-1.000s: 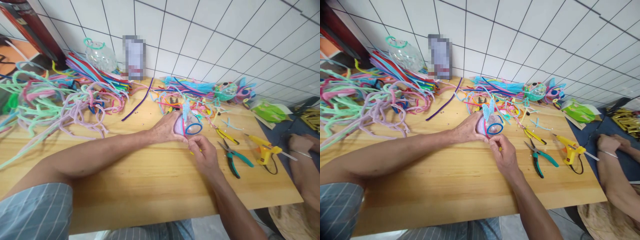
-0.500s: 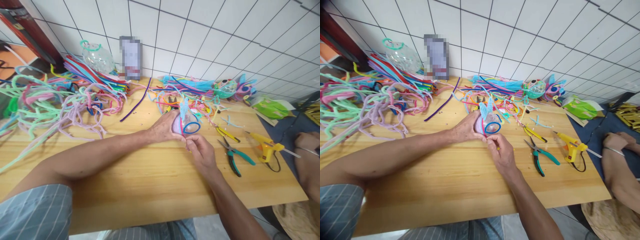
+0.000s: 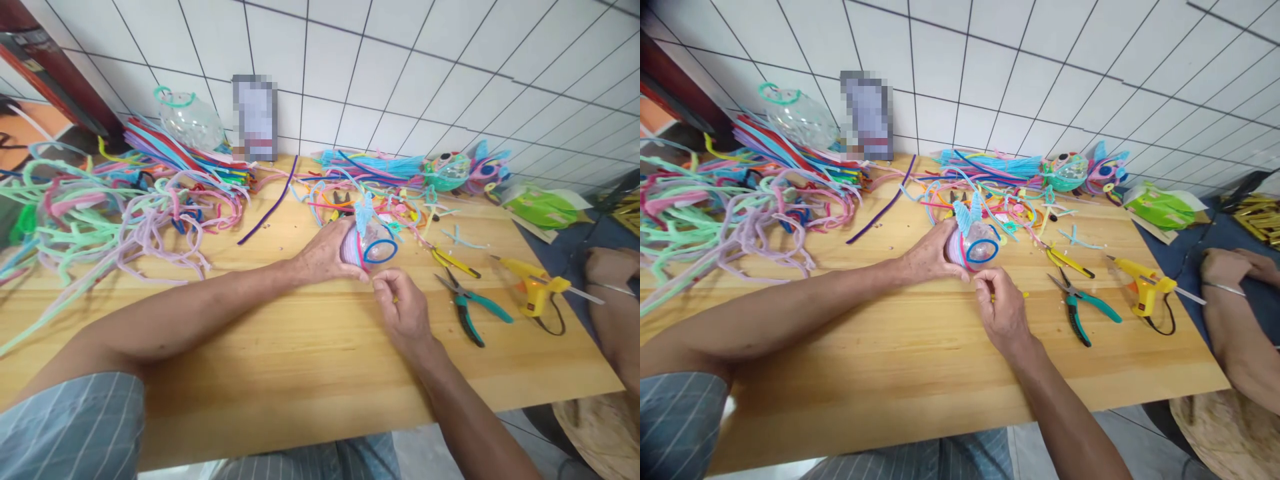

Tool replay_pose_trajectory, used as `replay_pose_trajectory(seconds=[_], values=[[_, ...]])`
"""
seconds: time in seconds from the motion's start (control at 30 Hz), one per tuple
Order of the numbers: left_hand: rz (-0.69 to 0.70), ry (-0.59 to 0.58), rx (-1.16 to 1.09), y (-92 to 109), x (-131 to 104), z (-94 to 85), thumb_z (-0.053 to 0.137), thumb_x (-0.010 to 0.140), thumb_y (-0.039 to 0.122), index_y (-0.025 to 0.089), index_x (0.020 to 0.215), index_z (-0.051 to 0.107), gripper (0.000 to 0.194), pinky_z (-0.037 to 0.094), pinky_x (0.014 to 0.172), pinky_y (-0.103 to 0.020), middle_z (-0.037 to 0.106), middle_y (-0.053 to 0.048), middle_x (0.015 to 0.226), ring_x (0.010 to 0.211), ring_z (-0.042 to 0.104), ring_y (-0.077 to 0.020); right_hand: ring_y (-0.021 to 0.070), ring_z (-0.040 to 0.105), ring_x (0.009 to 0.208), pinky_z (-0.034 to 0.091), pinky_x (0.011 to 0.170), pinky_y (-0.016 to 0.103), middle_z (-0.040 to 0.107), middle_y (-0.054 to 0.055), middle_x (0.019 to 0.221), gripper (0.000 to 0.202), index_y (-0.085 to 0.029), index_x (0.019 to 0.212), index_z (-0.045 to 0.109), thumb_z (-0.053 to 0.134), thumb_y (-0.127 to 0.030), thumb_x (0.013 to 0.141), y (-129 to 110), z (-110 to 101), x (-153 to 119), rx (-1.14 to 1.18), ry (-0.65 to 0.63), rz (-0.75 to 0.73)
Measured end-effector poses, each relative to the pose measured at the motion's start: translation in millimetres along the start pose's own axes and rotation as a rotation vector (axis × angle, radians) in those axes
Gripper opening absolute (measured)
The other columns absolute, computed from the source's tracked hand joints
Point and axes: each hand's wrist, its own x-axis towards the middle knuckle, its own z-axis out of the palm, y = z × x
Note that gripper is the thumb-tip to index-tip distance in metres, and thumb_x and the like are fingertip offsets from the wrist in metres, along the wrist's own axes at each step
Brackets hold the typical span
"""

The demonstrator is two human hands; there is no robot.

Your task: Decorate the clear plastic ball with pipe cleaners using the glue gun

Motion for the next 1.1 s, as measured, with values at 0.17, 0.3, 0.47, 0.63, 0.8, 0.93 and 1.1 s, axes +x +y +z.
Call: replay_pose_trajectory(seconds=[0.17, 0.3, 0.47, 0.63, 0.8, 0.93, 1.1], values=[[0.009, 0.013, -0.026, 1.1, 0.1, -0.7, 0.082, 0.063, 0.105, 0.019, 0.161, 0.054, 0.133, 0.05, 0.128, -0.068, 0.065, -0.026, 0.159, 0.15, 0.063, -0.0493, 0.02, 0.076, 0.078, 0.063, 0.074, 0.032, 0.082, 0.004, 0.096, 0.012, -0.027, 0.109, 0.072, 0.063, -0.036, 0.107, -3.4, 0.7, -0.1, 0.05, -0.009, -0.047], [-0.002, -0.003, -0.012, 1.8, -0.5, -1.4, 0.083, 0.062, 0.105, 0.019, 0.161, 0.054, 0.134, 0.05, 0.128, -0.069, 0.065, -0.026, 0.159, 0.15, 0.063, -0.0497, 0.0194, 0.073, 0.073, 0.061, 0.072, 0.032, 0.08, 0.002, 0.089, 0.011, -0.028, 0.099, 0.071, 0.062, -0.032, 0.105, -3.9, 0.5, 0.2, -0.009, 0.008, -0.05], [-0.014, -0.011, 0.008, 2.1, -1.7, -1.5, 0.086, 0.064, 0.101, 0.02, 0.162, 0.053, 0.131, 0.051, 0.128, -0.068, 0.064, -0.025, 0.16, 0.151, 0.062, -0.0495, 0.0191, 0.07, 0.069, 0.061, 0.072, 0.032, 0.075, 0.0, 0.08, 0.012, -0.029, 0.089, 0.066, 0.061, -0.021, 0.097, -5.9, 0.5, 0.7, -0.039, 0.059, -0.09], [-0.007, -0.011, 0.011, 0.4, -0.4, -0.4, 0.09, 0.067, 0.095, 0.019, 0.161, 0.053, 0.127, 0.051, 0.127, -0.069, 0.064, -0.026, 0.16, 0.15, 0.063, -0.0496, 0.0198, 0.067, 0.069, 0.061, 0.072, 0.033, 0.075, 0.0, 0.08, 0.008, -0.029, 0.091, 0.066, 0.062, -0.024, 0.096, -6.5, 0.7, -1.2, -0.026, 0.087, -0.023], [-0.016, -0.019, 0.028, 1.7, 0.0, -1.4, 0.09, 0.069, 0.094, 0.018, 0.161, 0.054, 0.125, 0.052, 0.127, -0.069, 0.065, -0.026, 0.161, 0.151, 0.062, -0.0499, 0.0201, 0.072, 0.073, 0.061, 0.072, 0.033, 0.079, 0.002, 0.088, 0.008, -0.029, 0.099, 0.071, 0.064, -0.031, 0.103, -6.8, 1.6, -2.2, -0.017, 0.081, -0.028], [-0.019, -0.02, 0.013, 3.4, -0.5, -2.2, 0.088, 0.07, 0.096, 0.017, 0.161, 0.054, 0.125, 0.051, 0.128, -0.069, 0.064, -0.027, 0.162, 0.152, 0.062, -0.0493, 0.0202, 0.073, 0.074, 0.062, 0.073, 0.033, 0.08, 0.002, 0.089, 0.008, -0.029, 0.1, 0.072, 0.065, -0.03, 0.103, -6.9, 2.4, -1.5, -0.034, 0.091, -0.046], [-0.004, -0.01, -0.01, 1.4, 0.1, 0.0, 0.087, 0.069, 0.098, 0.019, 0.16, 0.055, 0.125, 0.05, 0.129, -0.068, 0.064, -0.026, 0.162, 0.151, 0.063, -0.0483, 0.0211, 0.073, 0.073, 0.063, 0.075, 0.034, 0.079, 0.002, 0.085, 0.008, -0.029, 0.096, 0.069, 0.064, -0.031, 0.101, -3.6, 4.9, 0.1, -0.06, 0.068, -0.03]])
